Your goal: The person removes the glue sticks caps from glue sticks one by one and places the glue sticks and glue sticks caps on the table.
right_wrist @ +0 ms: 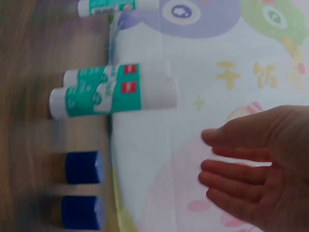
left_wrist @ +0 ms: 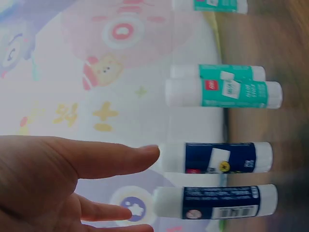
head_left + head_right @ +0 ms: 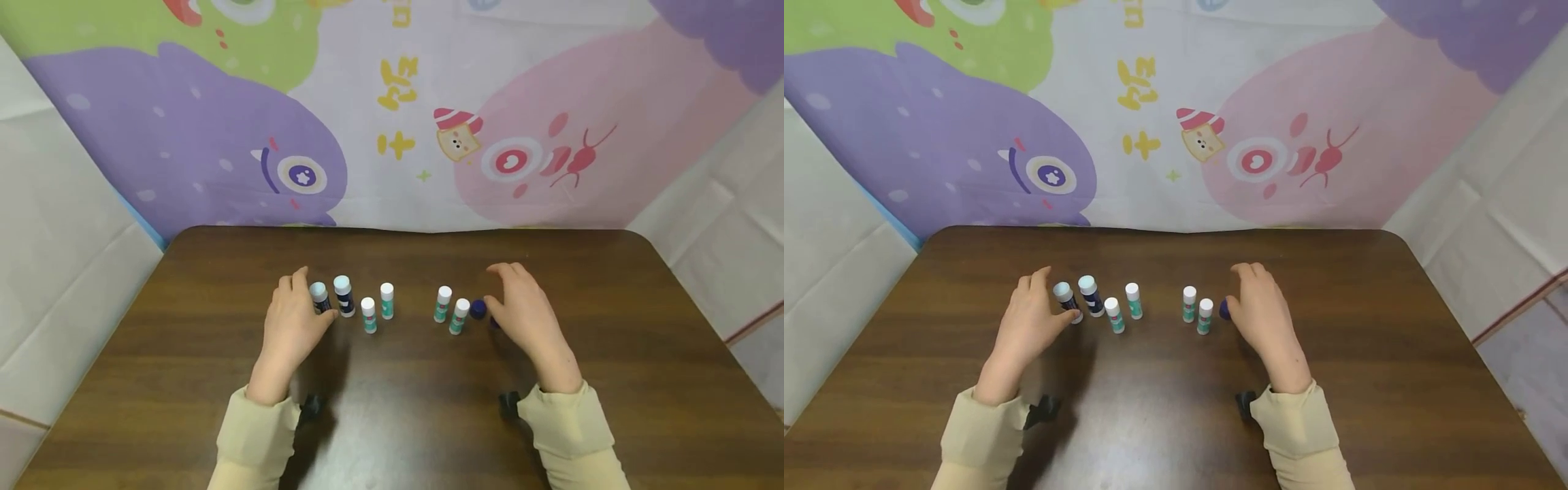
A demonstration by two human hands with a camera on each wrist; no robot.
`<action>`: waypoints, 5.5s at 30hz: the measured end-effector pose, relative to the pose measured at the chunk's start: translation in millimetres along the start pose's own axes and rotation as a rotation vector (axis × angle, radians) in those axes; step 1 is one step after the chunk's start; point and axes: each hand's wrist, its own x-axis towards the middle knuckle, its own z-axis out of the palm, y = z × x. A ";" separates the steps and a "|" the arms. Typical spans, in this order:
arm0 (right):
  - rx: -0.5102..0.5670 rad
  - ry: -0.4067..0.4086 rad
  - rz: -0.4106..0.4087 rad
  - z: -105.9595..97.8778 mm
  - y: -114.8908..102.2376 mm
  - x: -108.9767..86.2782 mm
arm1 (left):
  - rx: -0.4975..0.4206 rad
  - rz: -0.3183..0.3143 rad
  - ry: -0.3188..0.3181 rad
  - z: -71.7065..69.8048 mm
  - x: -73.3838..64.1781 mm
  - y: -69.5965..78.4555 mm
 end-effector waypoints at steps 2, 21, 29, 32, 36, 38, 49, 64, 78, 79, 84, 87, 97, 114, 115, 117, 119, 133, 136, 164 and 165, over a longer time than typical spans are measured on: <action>0.026 0.038 -0.030 -0.4 -5.8 -1.7 | -0.004 0.009 0.004 -2.5 -3.2 2.0; 0.014 0.115 -0.317 11.5 -72.3 1.6 | -0.026 0.129 0.087 -8.9 -15.1 26.0; -0.048 0.054 -0.356 27.8 -89.4 10.0 | -0.013 0.208 0.141 -7.2 -14.6 38.4; -0.062 0.027 -0.357 35.5 -90.4 15.0 | -0.024 0.225 0.120 -4.6 -13.7 42.4; -0.056 -0.002 -0.351 46.2 -90.2 21.8 | -0.036 0.249 0.086 0.8 -11.9 47.4; -0.050 -0.020 -0.345 50.6 -90.8 25.0 | -0.037 0.258 0.074 3.1 -10.7 49.5; -0.091 -0.090 -0.371 73.1 -93.5 33.7 | -0.018 0.276 0.017 11.2 -7.1 47.2; -0.054 0.052 -0.363 88.3 -81.2 28.7 | -0.013 0.344 -0.027 32.9 -1.7 43.3; 0.151 0.050 -0.249 75.4 -78.8 15.5 | -0.004 0.334 -0.052 54.8 6.9 37.6; 0.179 0.057 -0.249 74.0 -78.8 14.5 | -0.013 0.331 -0.049 54.7 6.8 38.0; 0.293 0.082 -0.238 69.3 -78.9 11.7 | -0.048 0.314 -0.029 54.3 6.9 40.2; 0.312 0.088 -0.223 67.2 -79.1 11.0 | -0.063 0.317 -0.018 54.5 6.4 41.4; 0.356 0.141 -0.208 54.6 -79.8 5.8 | -0.119 0.392 0.060 54.3 5.0 45.8; 0.353 0.166 -0.221 30.1 -80.8 -3.7 | -0.197 0.527 0.195 51.4 1.8 52.3; 0.353 0.164 -0.226 28.6 -81.0 -4.3 | -0.187 0.542 0.212 50.2 1.5 52.8; 0.350 0.163 -0.237 26.4 -80.7 -5.0 | -0.167 0.571 0.249 47.1 0.5 53.6; 0.354 0.160 -0.247 25.0 -80.1 -5.2 | -0.152 0.598 0.285 43.3 -0.9 54.4; 0.464 0.119 -0.227 17.8 -81.7 -8.5 | -0.105 0.729 0.396 23.5 -9.8 61.2; 0.477 0.119 -0.237 16.5 -82.5 -8.9 | -0.106 0.740 0.404 20.8 -10.2 60.9; 0.409 0.094 -0.334 13.6 -78.0 -8.1 | -0.047 0.750 0.399 15.7 -7.2 55.8; 0.410 0.099 -0.332 13.3 -77.9 -8.2 | -0.048 0.751 0.397 15.8 -7.2 56.0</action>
